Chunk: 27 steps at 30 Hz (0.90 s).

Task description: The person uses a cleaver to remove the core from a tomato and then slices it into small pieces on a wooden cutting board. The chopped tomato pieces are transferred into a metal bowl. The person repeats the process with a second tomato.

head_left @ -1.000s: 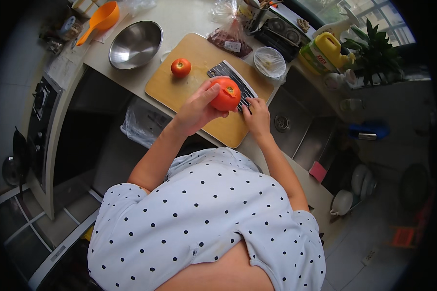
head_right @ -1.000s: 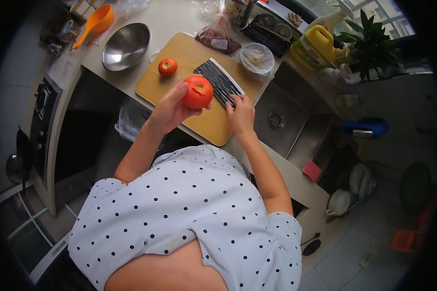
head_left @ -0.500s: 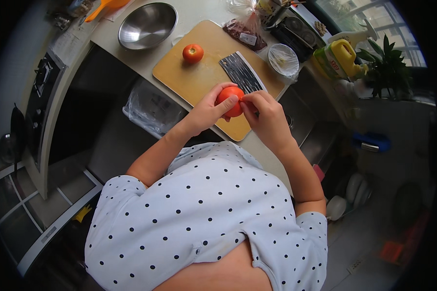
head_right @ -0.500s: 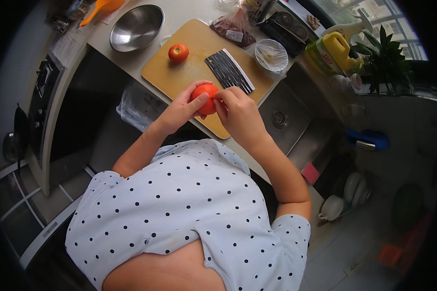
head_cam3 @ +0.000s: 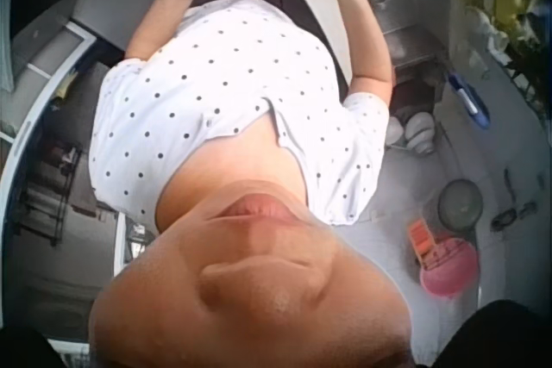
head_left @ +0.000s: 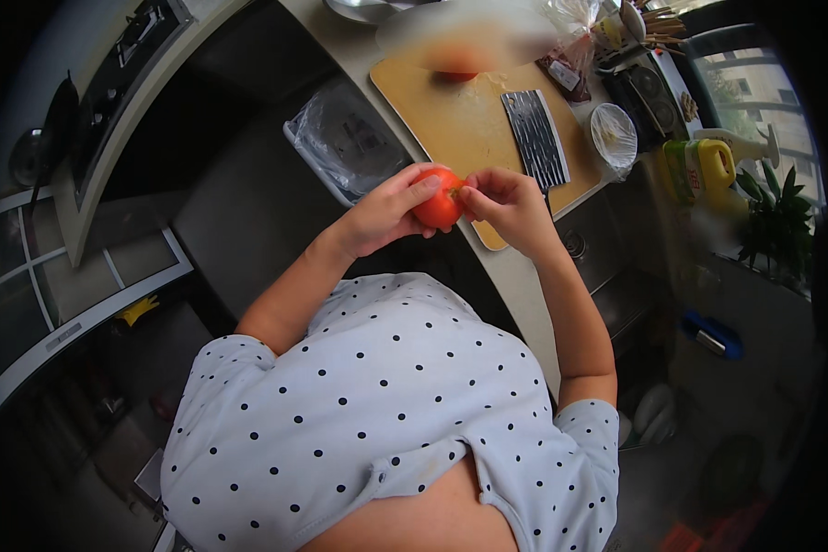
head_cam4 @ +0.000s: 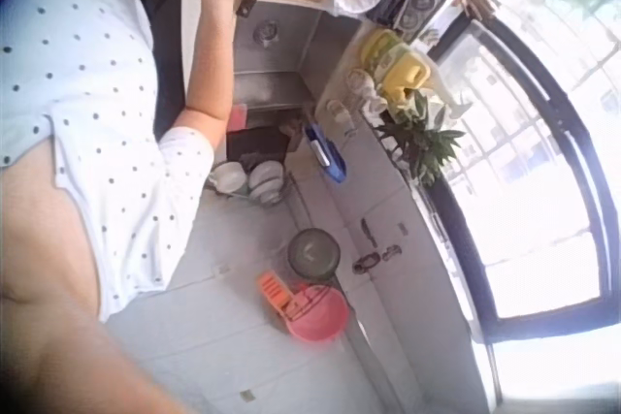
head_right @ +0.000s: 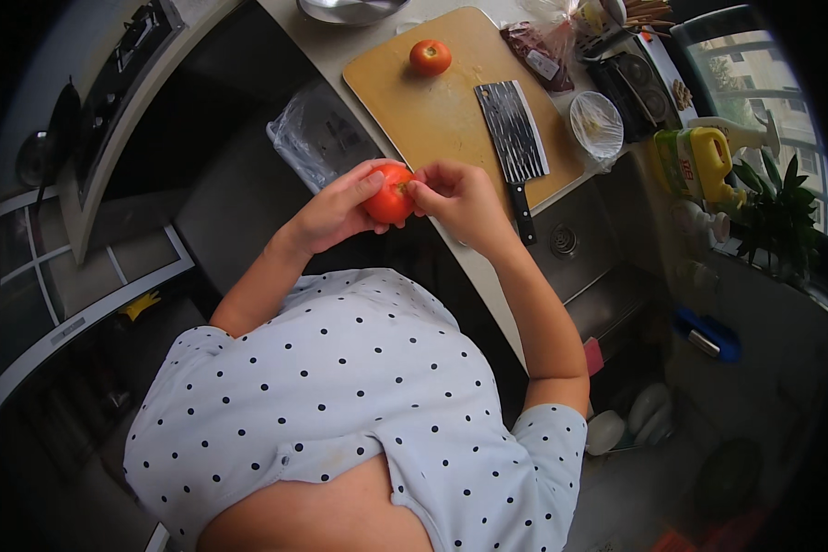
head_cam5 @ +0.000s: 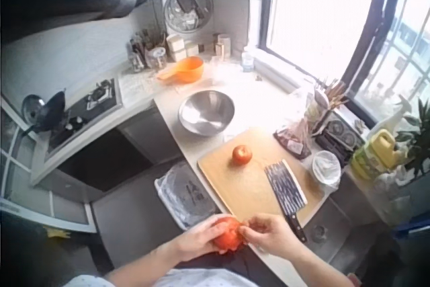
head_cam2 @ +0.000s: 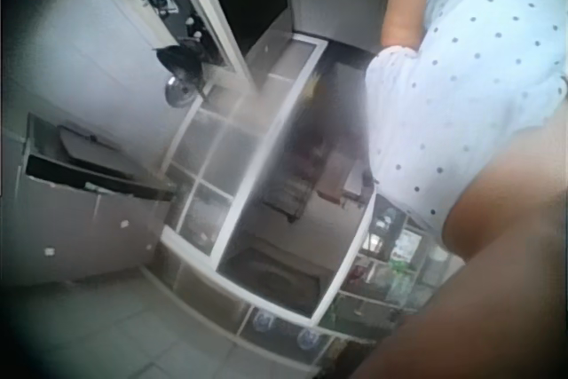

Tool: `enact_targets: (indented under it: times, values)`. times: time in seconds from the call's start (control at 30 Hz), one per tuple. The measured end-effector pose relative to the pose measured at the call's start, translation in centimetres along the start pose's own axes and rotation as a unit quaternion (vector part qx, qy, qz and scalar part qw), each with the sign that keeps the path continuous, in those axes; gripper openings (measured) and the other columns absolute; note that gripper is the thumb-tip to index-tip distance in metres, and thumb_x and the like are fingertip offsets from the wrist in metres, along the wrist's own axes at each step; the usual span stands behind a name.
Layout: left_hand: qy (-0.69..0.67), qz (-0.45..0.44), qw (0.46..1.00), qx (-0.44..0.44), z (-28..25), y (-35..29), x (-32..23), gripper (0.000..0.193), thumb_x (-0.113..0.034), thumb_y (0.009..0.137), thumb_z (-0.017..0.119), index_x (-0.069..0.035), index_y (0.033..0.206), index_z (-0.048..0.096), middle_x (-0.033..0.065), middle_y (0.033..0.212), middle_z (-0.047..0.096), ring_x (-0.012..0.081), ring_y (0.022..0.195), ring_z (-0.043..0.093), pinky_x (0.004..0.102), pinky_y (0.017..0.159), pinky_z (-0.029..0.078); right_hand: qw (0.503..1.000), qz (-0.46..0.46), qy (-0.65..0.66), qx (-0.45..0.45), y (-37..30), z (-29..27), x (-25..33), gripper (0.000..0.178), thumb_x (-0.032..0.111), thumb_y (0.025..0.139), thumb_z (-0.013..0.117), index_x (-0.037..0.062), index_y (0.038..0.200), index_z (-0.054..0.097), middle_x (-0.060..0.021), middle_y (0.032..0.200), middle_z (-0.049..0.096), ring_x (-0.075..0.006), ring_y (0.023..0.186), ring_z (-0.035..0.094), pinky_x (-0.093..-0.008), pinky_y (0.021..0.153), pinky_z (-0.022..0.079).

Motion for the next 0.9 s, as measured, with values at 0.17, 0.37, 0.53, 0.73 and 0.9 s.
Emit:
enact_targets:
  times: [0.17, 0.37, 0.53, 0.73, 0.9]
  values:
    - [-0.113, -0.01, 0.994, -0.009, -4.1, -2.2, 0.1, 0.044, -0.033, 0.095, 0.048, -0.007, 0.129, 0.038, 0.0122, 0.114, 0.05, 0.0199, 0.089, 0.057, 0.029, 0.073, 0.047, 0.988, 0.054, 0.143, -0.014, 3.0, 3.4, -2.2, 0.014, 0.009, 0.087, 0.063, -0.0026, 0.092, 0.06, -0.0042, 0.079, 0.061, -0.0087, 0.069, 0.058, -0.021, 0.063, 0.048]
    - [-0.178, 0.037, 0.982, -0.044, -11.9, -5.1, -2.9, 0.042, -0.032, 0.095, 0.048, -0.008, 0.129, 0.04, 0.0124, 0.112, 0.052, 0.0256, 0.09, 0.058, 0.0295, 0.071, 0.048, 0.976, 0.042, 0.204, -0.068, 9.5, 7.6, -2.6, 0.014, 0.008, 0.087, 0.062, -0.001, 0.097, 0.059, -0.005, 0.083, 0.062, -0.0121, 0.071, 0.061, -0.0238, 0.068, 0.051]
    - [-0.146, 0.091, 0.984, -0.052, -16.3, -6.2, -7.2, 0.044, -0.031, 0.094, 0.05, -0.008, 0.131, 0.039, 0.0128, 0.118, 0.049, 0.0278, 0.093, 0.058, 0.03, 0.072, 0.048, 0.999, 0.015, -0.014, -0.043, 16.3, 10.7, -5.7, 0.021, 0.004, 0.083, 0.06, -0.0026, 0.102, 0.063, -0.0133, 0.09, 0.067, -0.0165, 0.08, 0.066, -0.0274, 0.072, 0.052]
    - [-0.135, 0.079, 0.986, -0.056, -16.9, -4.3, -9.6, 0.049, -0.026, 0.091, 0.056, -0.01, 0.133, 0.035, 0.018, 0.119, 0.048, 0.0345, 0.107, 0.055, 0.0375, 0.085, 0.051, 0.95, -0.077, -0.257, -0.158, 15.2, 9.5, -6.0, 0.025, -0.001, 0.073, 0.059, 0.0013, 0.098, 0.063, -0.0173, 0.093, 0.062, -0.0316, 0.081, 0.063, -0.0364, 0.074, 0.051]
    - [-0.143, 0.046, 0.988, -0.039, -16.8, -2.6, -8.7, 0.055, -0.017, 0.087, 0.063, -0.006, 0.13, 0.032, 0.0185, 0.12, 0.047, 0.0337, 0.11, 0.054, 0.0424, 0.093, 0.05, 0.64, 0.082, -0.609, -0.462, 5.8, -5.0, -8.7, 0.036, 0.003, 0.075, 0.057, 0.0037, 0.11, 0.05, -0.0197, 0.102, 0.055, -0.0378, 0.099, 0.054, -0.049, 0.077, 0.045]
Point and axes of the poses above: each hand's wrist, its own y-axis towards the middle knuckle, its own z-axis out of the palm, x = y × z, the point moved 4 cm from there along y, towards the middle knuckle
